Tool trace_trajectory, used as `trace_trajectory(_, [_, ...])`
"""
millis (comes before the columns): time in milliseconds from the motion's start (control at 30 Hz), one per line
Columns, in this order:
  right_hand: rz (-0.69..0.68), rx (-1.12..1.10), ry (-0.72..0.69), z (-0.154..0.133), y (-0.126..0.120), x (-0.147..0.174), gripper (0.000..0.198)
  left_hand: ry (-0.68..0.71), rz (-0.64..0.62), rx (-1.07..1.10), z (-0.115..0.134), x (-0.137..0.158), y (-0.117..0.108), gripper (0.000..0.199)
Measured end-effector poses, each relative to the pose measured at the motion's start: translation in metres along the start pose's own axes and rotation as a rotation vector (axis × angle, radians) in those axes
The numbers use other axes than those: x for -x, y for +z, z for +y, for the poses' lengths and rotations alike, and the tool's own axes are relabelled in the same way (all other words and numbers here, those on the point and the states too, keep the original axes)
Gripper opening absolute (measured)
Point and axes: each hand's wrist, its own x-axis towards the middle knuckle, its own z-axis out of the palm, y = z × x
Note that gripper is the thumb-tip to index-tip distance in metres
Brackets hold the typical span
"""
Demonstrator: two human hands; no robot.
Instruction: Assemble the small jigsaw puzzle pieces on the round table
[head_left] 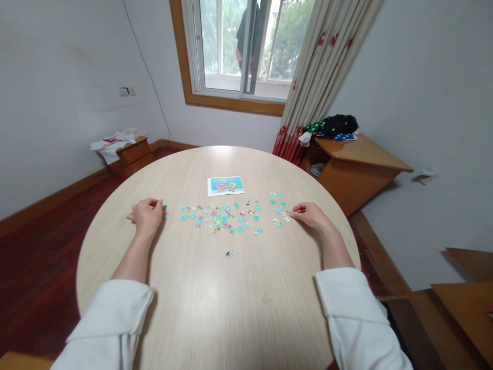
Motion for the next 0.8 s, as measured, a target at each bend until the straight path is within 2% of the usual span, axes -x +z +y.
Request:
trace_trajectory(133, [-0.104, 0.015, 0.026, -0.003, 0.001, -0.002, 0.013, 0.031, 0.049, -0.034, 0.008, 0.005, -0.003, 0.03])
trace_trajectory(333, [-0.069, -0.027, -0.064, -0.004, 0.004, -0.003, 0.021, 0.105, 0.061, -0.025, 0.016, 0.013, -0.003, 0.027])
trace_trajectory(467, [-0.098, -0.03, -0.097, -0.009, 0.005, -0.001, 0.019, 0.252, 0.035, 0.039, 0.022, 0.019, -0.001, 0.026])
trace_trajectory(533, [-0.103, -0.021, -0.096, -0.011, 0.005, 0.0, 0.017, 0.358, -0.029, 0.086, 0.027, 0.024, 0.0, 0.026])
trace_trajectory(633, [-0.093, -0.015, -0.106, -0.015, 0.004, 0.002, 0.015, 0.545, -0.198, 0.163, 0.04, 0.041, 0.001, 0.03])
trace_trajectory(800, [-0.065, 0.002, -0.106, -0.017, 0.005, 0.003, 0.016, 0.893, -0.505, 0.178, 0.065, 0.091, 0.003, 0.045])
